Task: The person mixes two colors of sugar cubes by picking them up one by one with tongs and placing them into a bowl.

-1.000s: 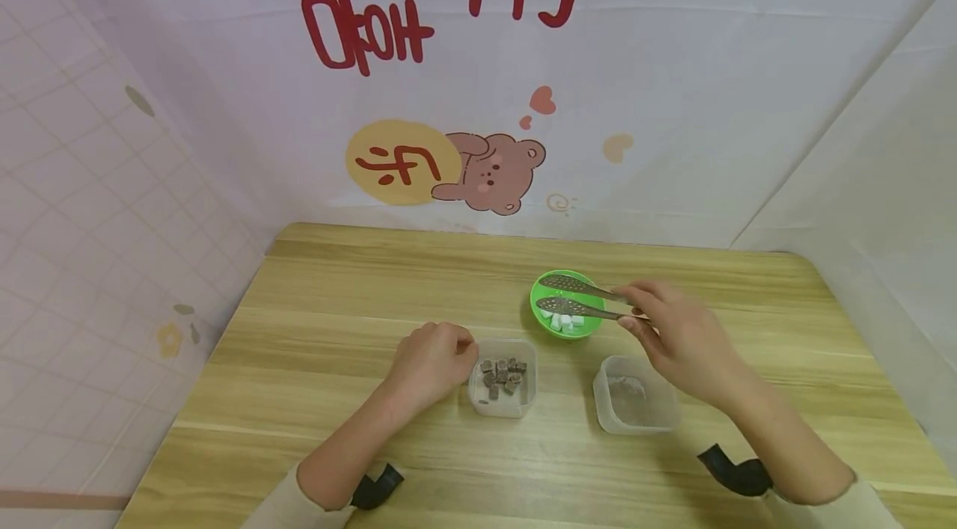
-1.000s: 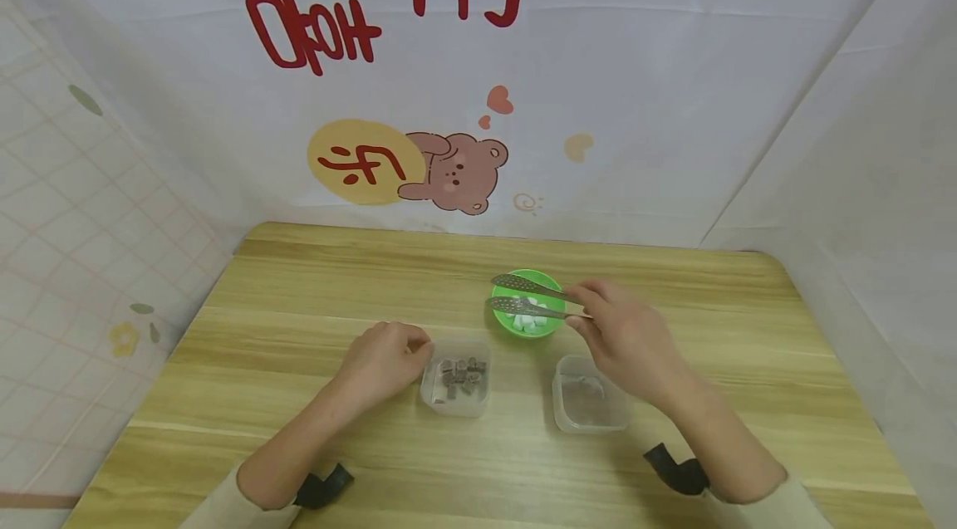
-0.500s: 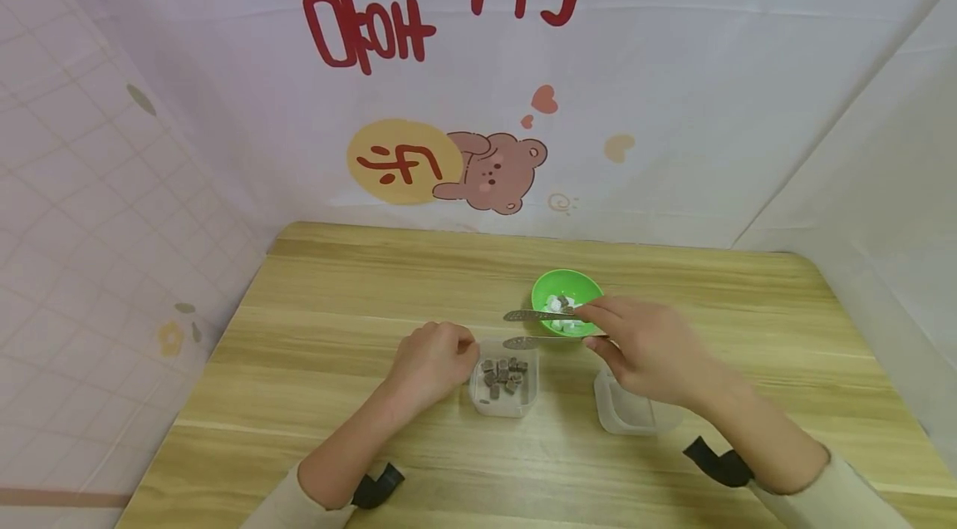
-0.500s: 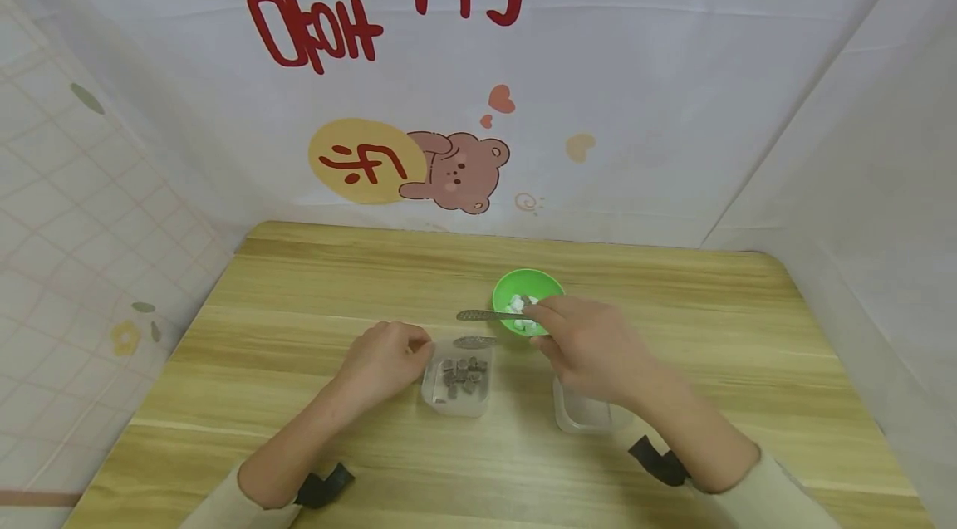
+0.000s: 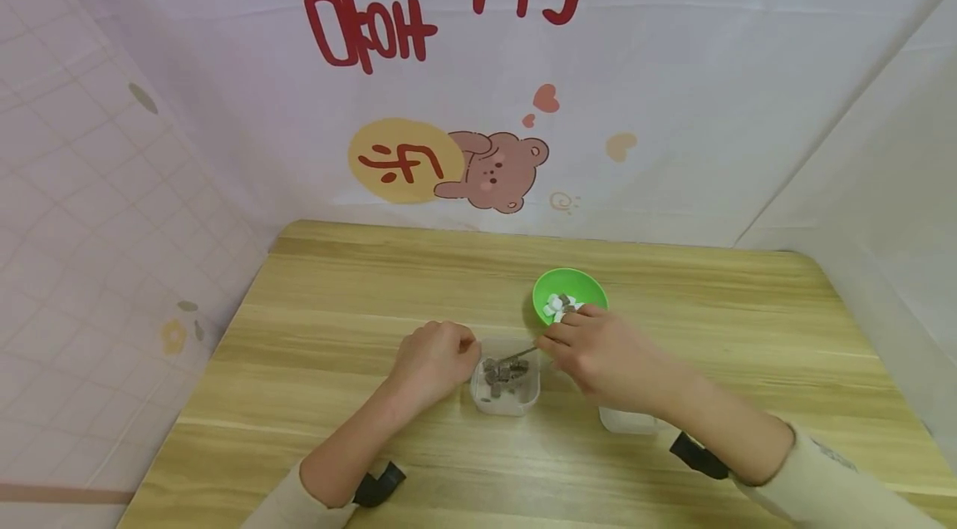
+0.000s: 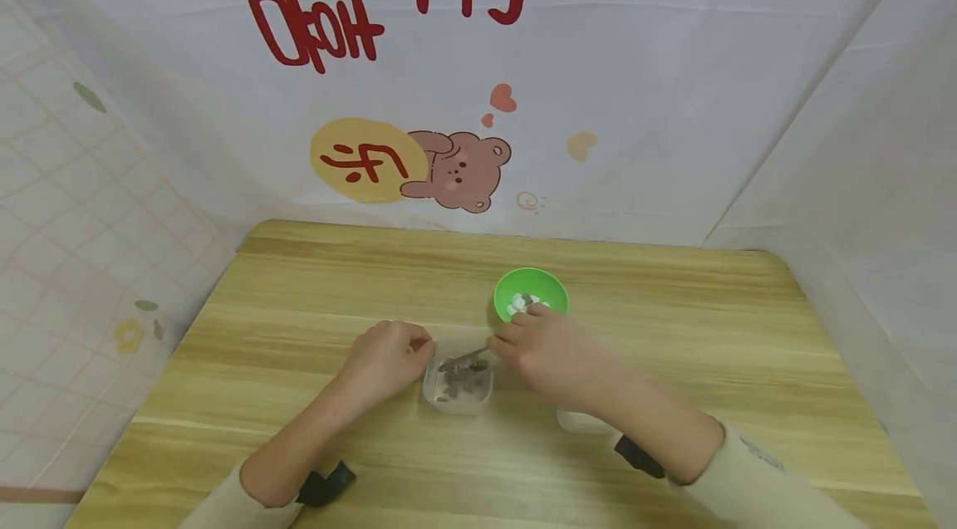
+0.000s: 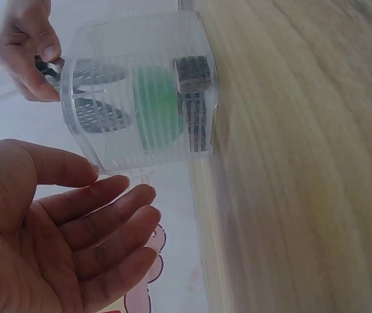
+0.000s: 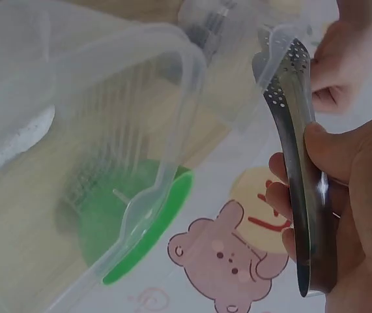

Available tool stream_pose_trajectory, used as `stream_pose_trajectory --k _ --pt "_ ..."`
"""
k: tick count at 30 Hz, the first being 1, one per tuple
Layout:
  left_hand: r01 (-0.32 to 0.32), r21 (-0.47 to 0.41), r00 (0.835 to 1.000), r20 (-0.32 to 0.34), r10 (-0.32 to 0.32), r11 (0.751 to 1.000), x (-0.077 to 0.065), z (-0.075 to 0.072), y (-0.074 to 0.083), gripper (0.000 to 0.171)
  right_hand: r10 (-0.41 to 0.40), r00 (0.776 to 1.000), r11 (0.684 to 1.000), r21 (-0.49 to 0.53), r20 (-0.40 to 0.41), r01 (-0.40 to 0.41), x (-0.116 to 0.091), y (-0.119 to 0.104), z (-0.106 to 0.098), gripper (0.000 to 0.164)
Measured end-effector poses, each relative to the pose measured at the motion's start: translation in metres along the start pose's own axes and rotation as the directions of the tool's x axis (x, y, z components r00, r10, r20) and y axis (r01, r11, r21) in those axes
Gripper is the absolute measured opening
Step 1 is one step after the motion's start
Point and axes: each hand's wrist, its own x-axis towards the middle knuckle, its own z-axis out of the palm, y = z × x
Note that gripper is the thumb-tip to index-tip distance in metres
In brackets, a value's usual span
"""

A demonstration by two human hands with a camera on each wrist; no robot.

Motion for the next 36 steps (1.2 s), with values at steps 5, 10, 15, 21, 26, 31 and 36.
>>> stream_pose_trajectory --k 5,10,15,21,26,31,36 --pt "-0.002 0.013 1.000 -0.004 0.002 1.000 0.001 0.000 0.000 0.037 -0.041 0.998 0.998 -0.038 0.043 0.042 0.007 -0.004 0.005 0.038" --pt "0.000 0.019 1.000 -0.009 0.000 1.000 0.001 0.001 0.000 0.041 -0.071 0.996 0.996 -0.047 0.060 0.074 0.015 -0.007 0.008 0.035" --pt "0.006 0.022 1.000 -0.015 -0.006 1.000 0.000 0.002 0.001 0.045 -0.084 0.994 0.993 -0.072 0.067 0.089 0.020 -0.009 0.009 0.032" --pt "0.006 0.022 1.000 -0.025 -0.006 1.000 -0.001 0.003 0.000 0.048 -0.082 0.992 0.992 -0.083 0.094 0.090 0.026 -0.009 0.009 0.028" --pt "0.003 0.029 0.999 -0.034 -0.002 1.000 -0.002 0.003 0.001 0.049 -0.090 0.988 0.992 -0.074 0.127 0.100 0.029 -0.008 0.014 0.029" --pt "-0.004 0.025 0.999 -0.033 0.005 1.000 -0.002 0.004 0.001 0.049 -0.098 0.989 0.992 -0.073 0.111 0.107 0.030 -0.007 0.018 0.029" --pt "-0.004 0.032 0.999 -0.036 0.005 0.999 -0.001 0.004 0.000 0.049 -0.091 0.994 0.994 -0.054 0.059 0.094 0.027 -0.005 0.017 0.028"
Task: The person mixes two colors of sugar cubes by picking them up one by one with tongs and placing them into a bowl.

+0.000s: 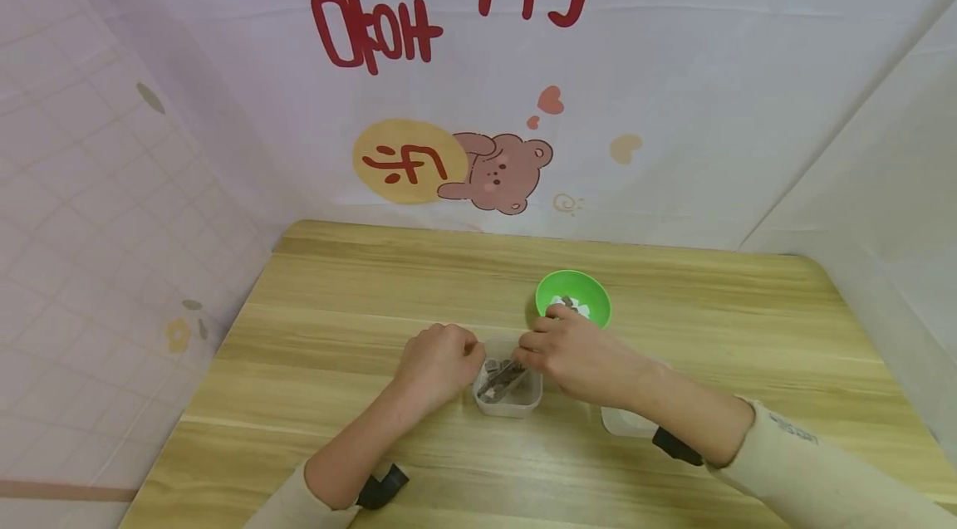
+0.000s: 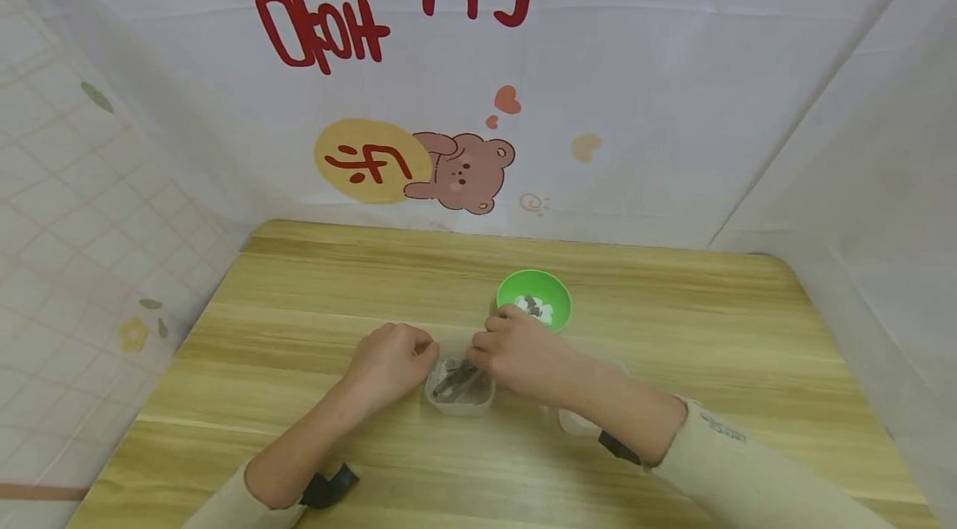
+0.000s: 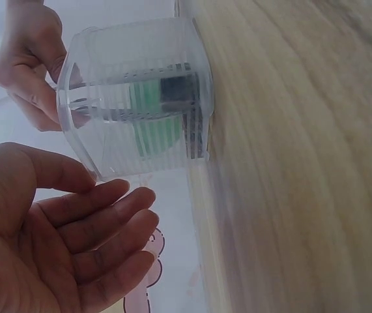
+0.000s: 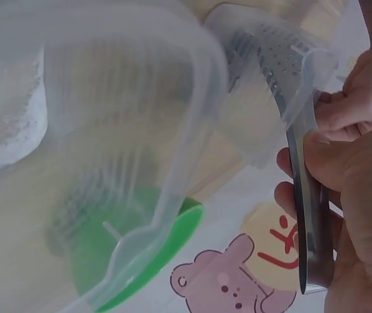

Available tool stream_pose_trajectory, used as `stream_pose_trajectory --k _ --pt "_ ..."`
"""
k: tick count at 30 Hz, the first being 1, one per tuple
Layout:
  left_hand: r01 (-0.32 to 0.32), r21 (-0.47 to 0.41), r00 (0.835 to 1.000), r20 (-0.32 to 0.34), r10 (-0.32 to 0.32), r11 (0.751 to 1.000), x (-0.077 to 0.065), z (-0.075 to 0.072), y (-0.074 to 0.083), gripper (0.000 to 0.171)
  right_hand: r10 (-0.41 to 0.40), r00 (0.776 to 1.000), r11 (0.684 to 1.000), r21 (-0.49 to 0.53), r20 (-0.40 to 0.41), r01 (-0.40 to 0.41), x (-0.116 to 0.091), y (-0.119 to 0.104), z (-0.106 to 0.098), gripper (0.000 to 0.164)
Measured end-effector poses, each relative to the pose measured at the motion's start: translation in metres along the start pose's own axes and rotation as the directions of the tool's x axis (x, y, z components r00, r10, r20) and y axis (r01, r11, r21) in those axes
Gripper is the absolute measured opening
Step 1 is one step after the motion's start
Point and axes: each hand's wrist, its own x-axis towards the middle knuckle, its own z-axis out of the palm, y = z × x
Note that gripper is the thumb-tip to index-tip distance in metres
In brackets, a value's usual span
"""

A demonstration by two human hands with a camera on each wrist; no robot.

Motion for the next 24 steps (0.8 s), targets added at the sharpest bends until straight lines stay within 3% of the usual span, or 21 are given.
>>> stream_pose_trajectory --k 8,13,18,24 --pt "0.006 -0.014 1.000 0.009 -0.006 1.000 0.000 0.000 0.000 0.049 0.034 0.998 0.999 0.013 -0.048 -0.033 -0.014 0.009 -0.006 0.038" --pt "0.008 -0.033 1.000 0.013 -0.008 0.999 0.000 0.000 0.000 0.049 0.096 0.990 0.993 0.077 -0.099 -0.089 -0.026 0.015 -0.011 0.040" --pt "0.016 -0.021 1.000 0.007 -0.016 1.000 0.000 0.000 0.000 0.049 0.153 0.972 0.984 0.122 -0.180 -0.132 -0.039 0.025 -0.018 0.036" --pt "0.023 0.003 1.000 -0.004 -0.023 1.000 0.001 0.001 0.001 0.048 0.256 0.936 0.958 0.192 -0.242 -0.212 -0.058 0.036 -0.027 0.041"
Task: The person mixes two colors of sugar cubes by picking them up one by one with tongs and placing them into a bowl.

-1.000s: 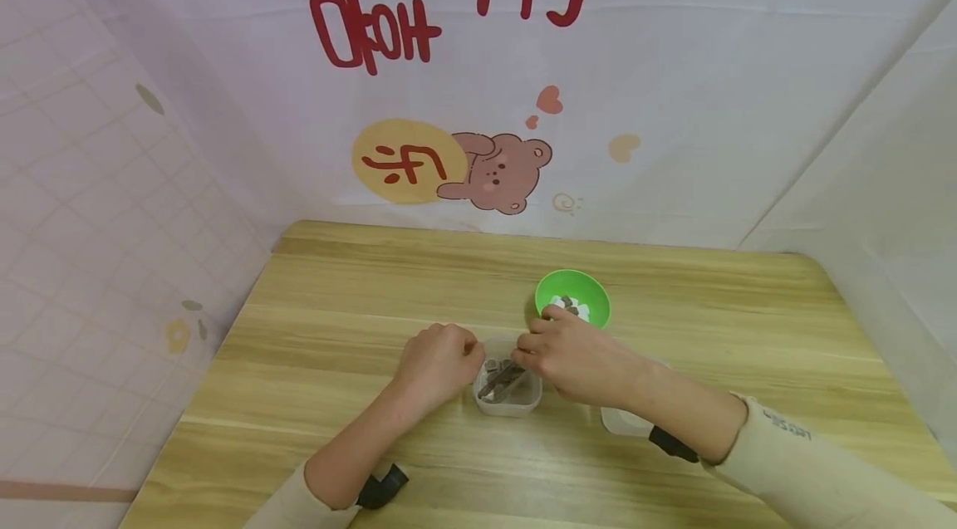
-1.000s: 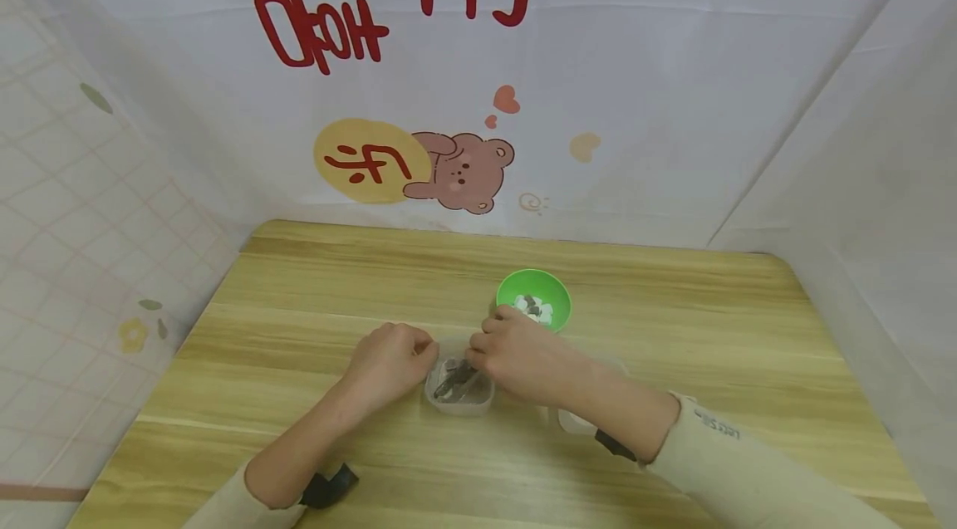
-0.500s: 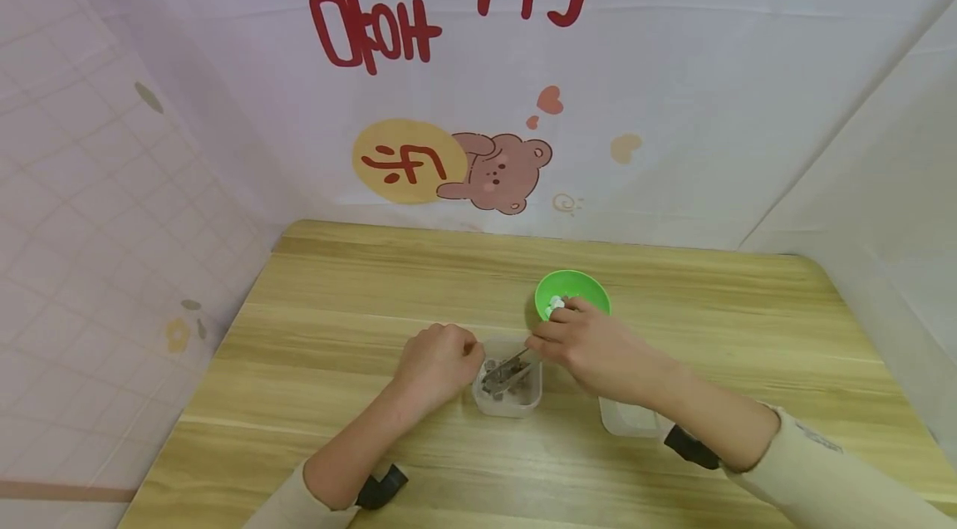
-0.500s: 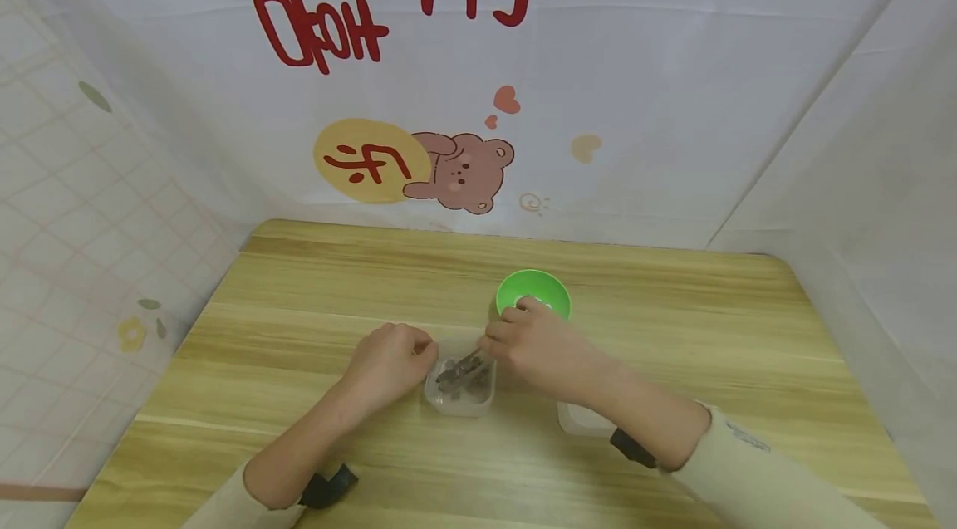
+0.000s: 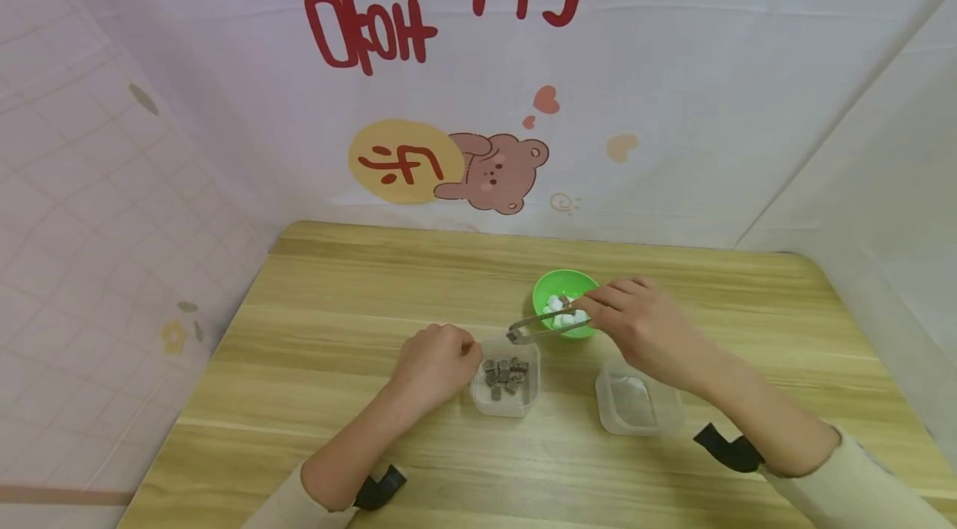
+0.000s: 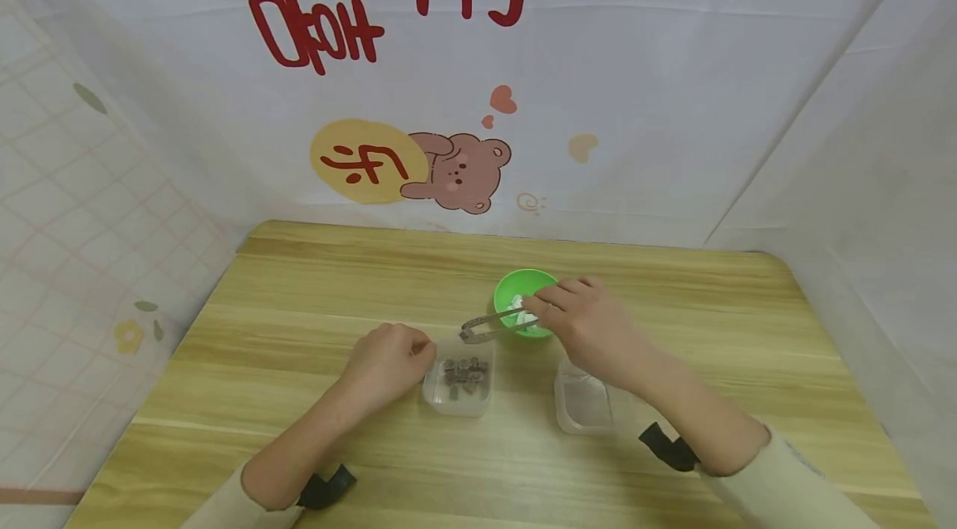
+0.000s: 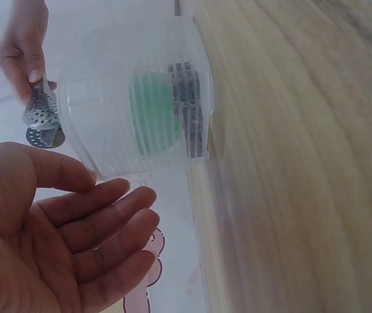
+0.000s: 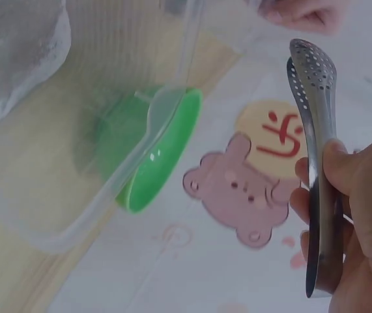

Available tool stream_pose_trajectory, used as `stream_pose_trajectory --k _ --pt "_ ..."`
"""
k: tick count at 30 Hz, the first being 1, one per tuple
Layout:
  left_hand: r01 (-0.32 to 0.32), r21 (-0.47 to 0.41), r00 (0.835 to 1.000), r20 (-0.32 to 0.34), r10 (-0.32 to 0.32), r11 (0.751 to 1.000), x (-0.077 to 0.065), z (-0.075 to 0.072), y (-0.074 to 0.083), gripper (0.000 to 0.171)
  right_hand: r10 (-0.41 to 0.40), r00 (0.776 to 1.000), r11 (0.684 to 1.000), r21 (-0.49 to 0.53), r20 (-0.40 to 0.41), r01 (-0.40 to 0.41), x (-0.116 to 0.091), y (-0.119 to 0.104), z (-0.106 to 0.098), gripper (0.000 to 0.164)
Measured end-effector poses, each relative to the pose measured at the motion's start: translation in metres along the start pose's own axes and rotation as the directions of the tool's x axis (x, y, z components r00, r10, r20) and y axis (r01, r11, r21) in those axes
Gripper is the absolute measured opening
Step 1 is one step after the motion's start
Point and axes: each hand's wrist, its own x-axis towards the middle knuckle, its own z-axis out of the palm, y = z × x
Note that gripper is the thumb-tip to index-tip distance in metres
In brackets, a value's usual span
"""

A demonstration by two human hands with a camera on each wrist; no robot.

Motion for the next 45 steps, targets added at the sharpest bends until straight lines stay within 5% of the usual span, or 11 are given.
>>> stream_pose_trajectory --k 6,10,18,26,45 --pt "-0.005 -0.027 1.000 -0.003 0.005 1.000 -0.001 0.000 0.000 0.048 0.136 0.988 0.990 0.059 -0.075 -0.132 -0.017 0.016 -0.007 0.042" --pt "-0.002 -0.032 1.000 0.001 0.002 0.999 -0.001 -0.001 0.001 0.048 0.199 0.974 0.979 0.071 -0.111 -0.192 -0.033 0.030 -0.005 0.024" --pt "-0.001 -0.023 1.000 0.003 0.001 1.000 -0.002 -0.002 0.002 0.048 0.331 0.940 0.943 0.050 -0.085 -0.328 -0.062 0.045 -0.001 0.040" --pt "-0.005 -0.030 1.000 0.006 0.006 1.000 -0.002 -0.001 0.001 0.048 0.419 0.906 0.908 0.047 -0.062 -0.417 -0.077 0.045 0.002 0.037" --pt "-0.008 -0.044 1.000 0.004 0.008 0.999 -0.003 0.000 0.000 0.047 0.345 0.937 0.938 0.072 -0.058 -0.340 -0.051 0.018 -0.010 0.035"
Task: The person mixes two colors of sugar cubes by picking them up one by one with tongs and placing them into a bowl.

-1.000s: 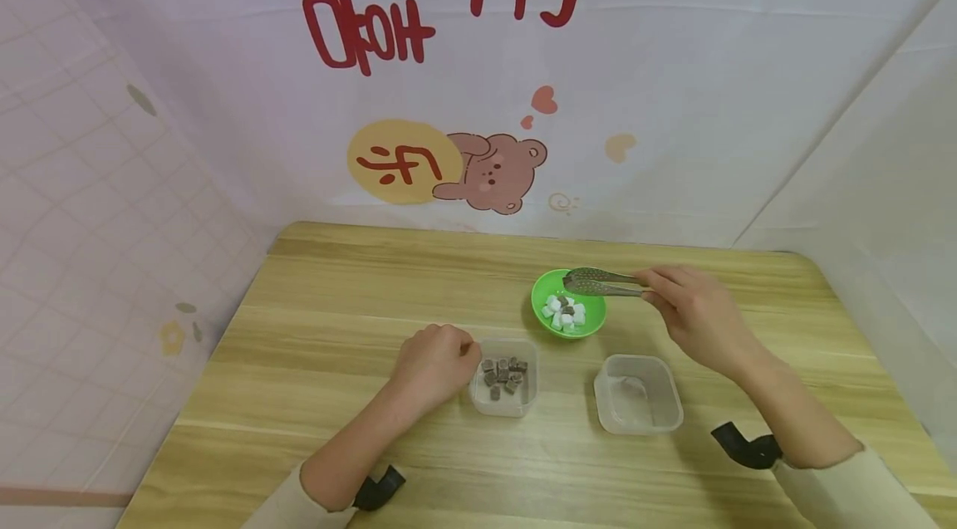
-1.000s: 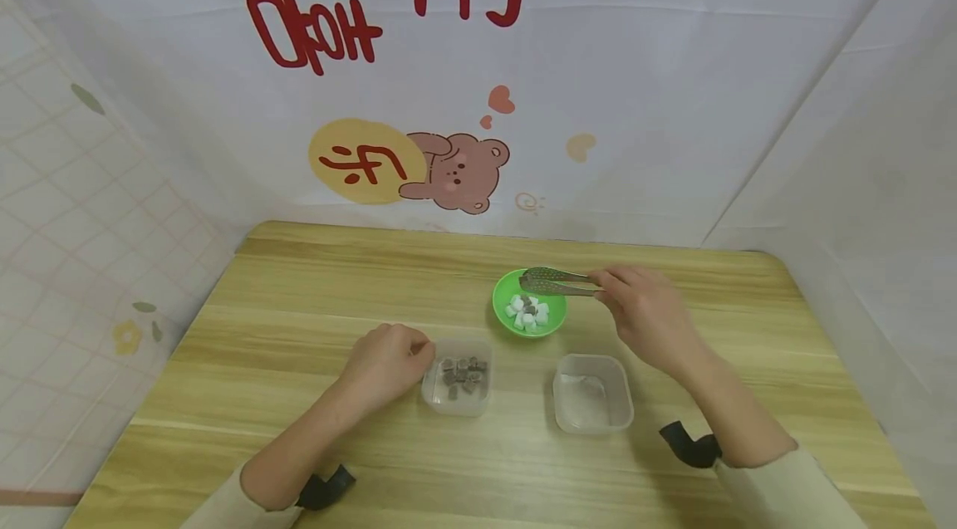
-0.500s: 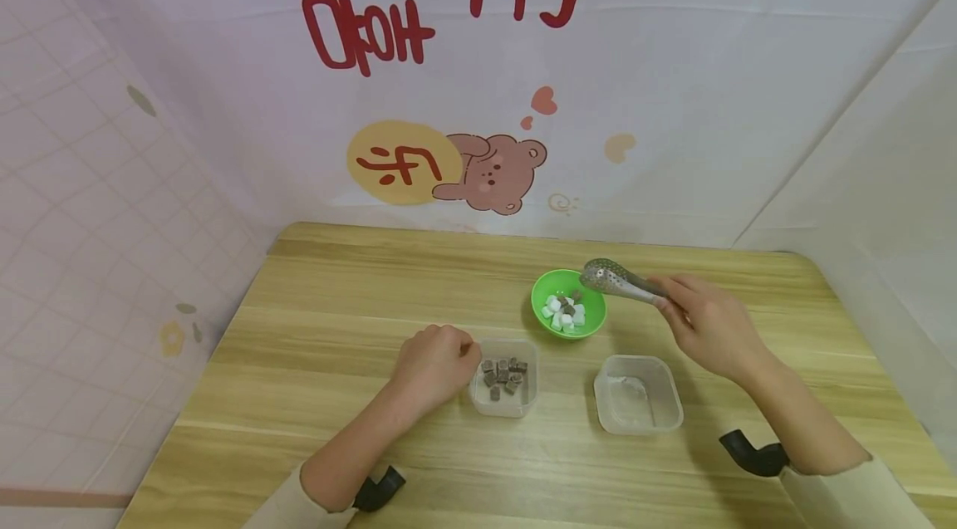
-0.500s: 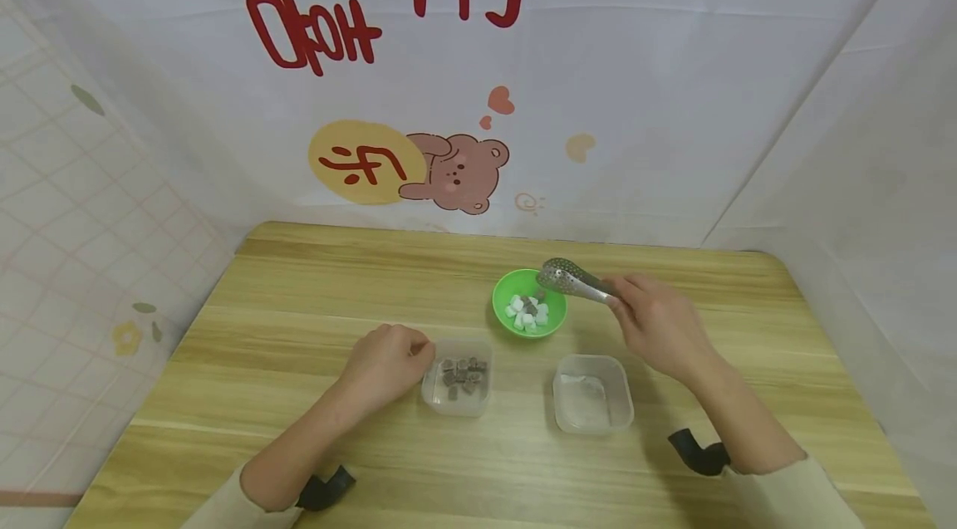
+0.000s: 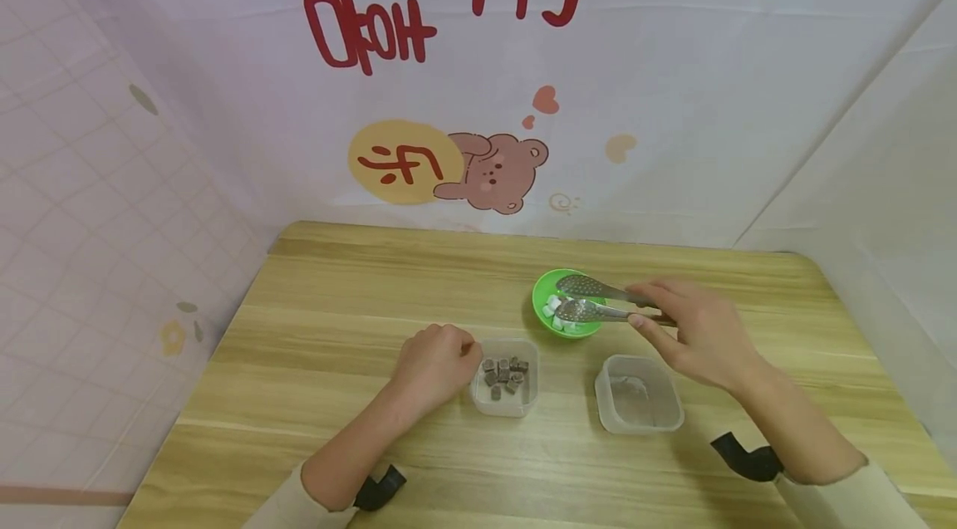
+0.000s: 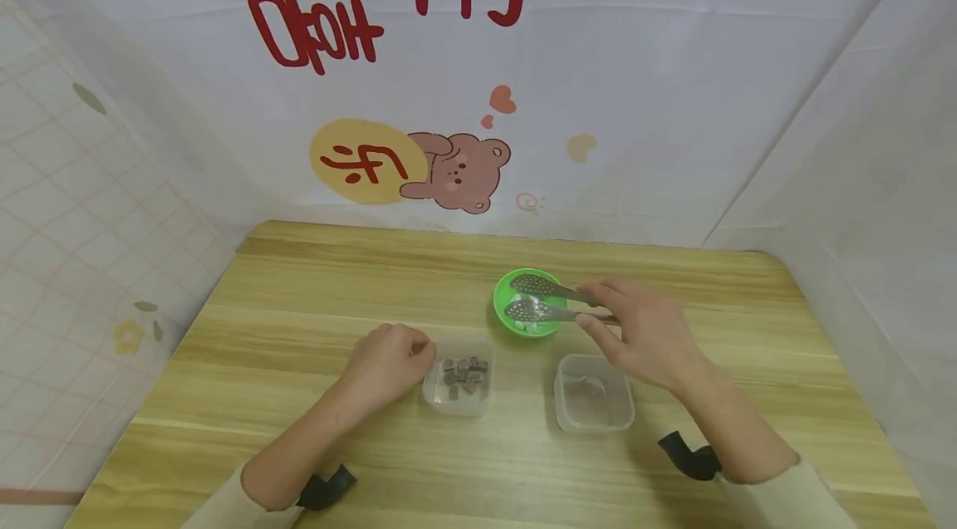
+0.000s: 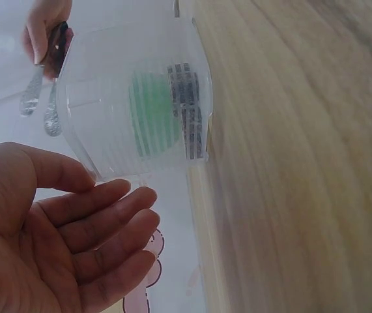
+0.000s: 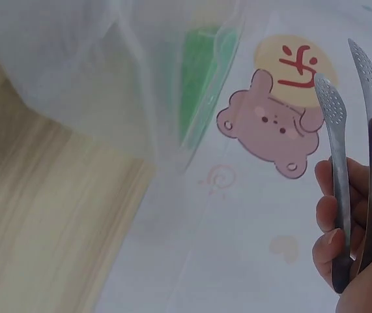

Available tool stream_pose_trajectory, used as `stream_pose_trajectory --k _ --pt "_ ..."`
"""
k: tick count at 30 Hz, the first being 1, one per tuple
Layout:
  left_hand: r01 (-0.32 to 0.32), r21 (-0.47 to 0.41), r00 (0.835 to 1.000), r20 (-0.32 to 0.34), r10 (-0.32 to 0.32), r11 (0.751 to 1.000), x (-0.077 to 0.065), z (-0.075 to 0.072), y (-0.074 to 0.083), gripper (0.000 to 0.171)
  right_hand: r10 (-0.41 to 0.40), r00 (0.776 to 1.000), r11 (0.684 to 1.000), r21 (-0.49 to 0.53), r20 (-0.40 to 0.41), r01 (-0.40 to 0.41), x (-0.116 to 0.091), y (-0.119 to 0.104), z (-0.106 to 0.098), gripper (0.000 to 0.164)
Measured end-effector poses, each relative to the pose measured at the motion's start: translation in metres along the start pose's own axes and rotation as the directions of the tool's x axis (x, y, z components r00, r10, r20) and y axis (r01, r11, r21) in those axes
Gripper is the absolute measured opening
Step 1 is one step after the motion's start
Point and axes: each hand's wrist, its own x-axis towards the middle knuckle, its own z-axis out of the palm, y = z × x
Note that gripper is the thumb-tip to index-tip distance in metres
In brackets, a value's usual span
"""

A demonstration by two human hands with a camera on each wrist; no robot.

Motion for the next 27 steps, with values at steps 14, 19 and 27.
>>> stream_pose_trajectory --k 14,19,27 --pt "0.003 -0.007 1.000 -0.001 -0.003 1.000 0.001 -0.002 0.002 0.048 -0.177 0.981 0.984 0.009 0.076 0.177 0.030 -0.035 0.003 0.046" --pt "-0.003 0.005 1.000 -0.005 0.003 1.000 0.001 -0.002 0.002 0.048 -0.257 0.957 0.966 0.000 0.134 0.260 0.038 -0.044 0.009 0.029" --pt "-0.007 0.002 1.000 -0.001 0.007 1.000 0.001 -0.001 0.002 0.048 -0.397 0.890 0.908 -0.046 0.224 0.417 0.050 -0.058 0.021 0.024"
